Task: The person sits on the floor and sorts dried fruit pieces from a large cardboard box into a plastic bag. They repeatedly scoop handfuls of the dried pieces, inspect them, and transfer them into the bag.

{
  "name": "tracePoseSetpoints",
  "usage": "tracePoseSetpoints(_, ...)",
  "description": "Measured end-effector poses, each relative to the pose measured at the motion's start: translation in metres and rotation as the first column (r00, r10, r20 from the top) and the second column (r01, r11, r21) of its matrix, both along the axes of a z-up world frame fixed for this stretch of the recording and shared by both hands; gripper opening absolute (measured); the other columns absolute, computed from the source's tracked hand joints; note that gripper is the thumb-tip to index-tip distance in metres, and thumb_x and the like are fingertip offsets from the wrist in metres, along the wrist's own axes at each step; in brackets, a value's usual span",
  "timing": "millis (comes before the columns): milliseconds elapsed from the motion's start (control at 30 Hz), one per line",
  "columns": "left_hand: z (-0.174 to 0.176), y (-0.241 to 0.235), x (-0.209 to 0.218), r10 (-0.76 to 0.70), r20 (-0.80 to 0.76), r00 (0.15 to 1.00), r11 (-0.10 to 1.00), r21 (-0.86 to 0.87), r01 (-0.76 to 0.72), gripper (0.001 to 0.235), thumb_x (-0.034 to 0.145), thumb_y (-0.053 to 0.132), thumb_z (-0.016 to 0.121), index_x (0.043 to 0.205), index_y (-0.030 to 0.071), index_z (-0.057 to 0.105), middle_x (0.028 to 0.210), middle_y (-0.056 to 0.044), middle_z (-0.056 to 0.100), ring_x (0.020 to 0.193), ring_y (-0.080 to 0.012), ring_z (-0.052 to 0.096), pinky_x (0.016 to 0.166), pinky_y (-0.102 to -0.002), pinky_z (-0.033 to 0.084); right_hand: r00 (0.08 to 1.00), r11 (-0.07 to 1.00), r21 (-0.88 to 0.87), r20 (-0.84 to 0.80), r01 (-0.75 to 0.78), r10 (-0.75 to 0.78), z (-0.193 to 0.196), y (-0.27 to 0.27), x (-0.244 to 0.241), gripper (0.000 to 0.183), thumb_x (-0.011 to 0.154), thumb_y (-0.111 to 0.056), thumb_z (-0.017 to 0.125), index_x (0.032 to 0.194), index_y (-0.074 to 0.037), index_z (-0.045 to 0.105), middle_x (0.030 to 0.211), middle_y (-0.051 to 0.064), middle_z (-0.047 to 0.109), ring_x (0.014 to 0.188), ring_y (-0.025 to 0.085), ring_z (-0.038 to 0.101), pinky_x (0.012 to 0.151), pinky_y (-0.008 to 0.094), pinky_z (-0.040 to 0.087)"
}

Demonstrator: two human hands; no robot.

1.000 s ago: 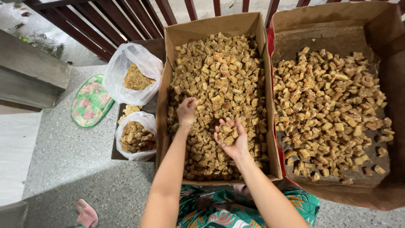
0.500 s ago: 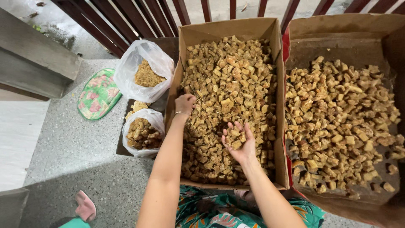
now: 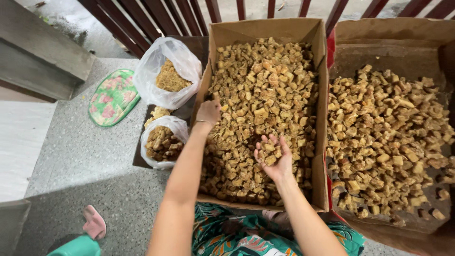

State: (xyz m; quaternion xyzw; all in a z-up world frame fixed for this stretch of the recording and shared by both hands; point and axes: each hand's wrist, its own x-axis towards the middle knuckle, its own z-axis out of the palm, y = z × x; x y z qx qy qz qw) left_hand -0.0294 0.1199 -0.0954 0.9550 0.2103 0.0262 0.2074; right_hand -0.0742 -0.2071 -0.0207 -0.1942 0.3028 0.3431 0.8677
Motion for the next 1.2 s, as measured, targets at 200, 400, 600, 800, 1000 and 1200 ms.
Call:
tracePoseSetpoints(200, 0.076, 0.078, -0.076, -0.093, 0.258, 0.962, 0.996, 0.018, 0.092, 0.017, 0.088, 0.020, 0.070, 0.096, 0.005, 0.075, 0.093, -0.023, 0.072, 0.089, -0.0421, 0.068, 0.080, -0.050, 0.054, 0.998, 0.986, 0.168, 0.062, -0.023, 0.013, -0.016, -0.004, 0.002, 0.031, 0.100, -0.043, 0.057, 0.105, -0.015, 0.069, 0.114, 0.007, 0.071, 0.102, 0.031, 0.065, 0.086, 0.048, 0.055)
tracePoseSetpoints(400, 0.056, 0.182, -0.137, 0.162, 0.100, 0.982, 0.954, 0.239, -0.181, 0.014, 0.095, 0.013, 0.060, 0.093, 0.004, 0.071, 0.097, -0.026, 0.069, 0.093, -0.0457, 0.067, 0.081, -0.054, 0.054, 0.996, 0.987, 0.158, 0.093, -0.014, -0.001, -0.012, -0.006, 0.001, 0.033, 0.105, -0.042, 0.051, 0.103, -0.014, 0.068, 0.115, 0.009, 0.072, 0.106, 0.030, 0.064, 0.089, 0.046, 0.055)
tracePoseSetpoints(600, -0.032, 0.233, -0.125, 0.254, 0.012, 0.967, 0.928, 0.278, -0.247, 0.016, 0.094, 0.011, 0.056, 0.096, 0.007, 0.072, 0.104, -0.024, 0.070, 0.098, -0.0431, 0.068, 0.084, -0.052, 0.055, 0.997, 0.999, 0.041, 0.073, 0.022, -0.025, -0.004, -0.005, 0.002, 0.033, 0.106, -0.043, 0.051, 0.105, -0.016, 0.069, 0.114, 0.008, 0.072, 0.105, 0.029, 0.064, 0.089, 0.045, 0.056)
tracePoseSetpoints(800, -0.041, 0.239, -0.126, 0.158, 0.205, 0.966, 0.967, 0.167, -0.193, 0.014, 0.089, 0.011, 0.066, 0.099, 0.008, 0.076, 0.099, -0.022, 0.072, 0.096, -0.0411, 0.068, 0.085, -0.050, 0.055, 0.998, 1.000, -0.009, 0.063, 0.026, -0.025, -0.004, -0.006, 0.003, 0.033, 0.106, -0.043, 0.050, 0.108, -0.017, 0.070, 0.117, 0.007, 0.072, 0.107, 0.029, 0.064, 0.089, 0.046, 0.055)
tracePoseSetpoints(1000, 0.057, 0.170, -0.128, 0.056, 0.485, 0.873, 0.985, 0.117, -0.129, 0.016, 0.096, 0.014, 0.064, 0.100, 0.001, 0.072, 0.099, -0.022, 0.073, 0.091, -0.0391, 0.070, 0.084, -0.047, 0.056, 0.996, 0.997, 0.063, 0.076, 0.042, -0.047, -0.012, -0.008, 0.003, 0.039, 0.107, -0.046, 0.046, 0.109, -0.015, 0.069, 0.118, 0.008, 0.071, 0.109, 0.031, 0.064, 0.089, 0.046, 0.055)
tracePoseSetpoints(1200, 0.119, 0.012, -0.077, 0.041, -0.022, 0.999, 0.901, -0.431, -0.046, 0.028, 0.112, 0.018, 0.042, 0.120, 0.004, 0.066, 0.122, -0.020, 0.063, 0.109, -0.0330, 0.061, 0.096, -0.040, 0.050, 0.992, 0.989, 0.139, 0.100, 0.057, -0.071, -0.010, -0.009, 0.004, 0.048, 0.107, -0.053, 0.040, 0.103, -0.013, 0.066, 0.113, 0.009, 0.071, 0.107, 0.033, 0.065, 0.086, 0.046, 0.056)
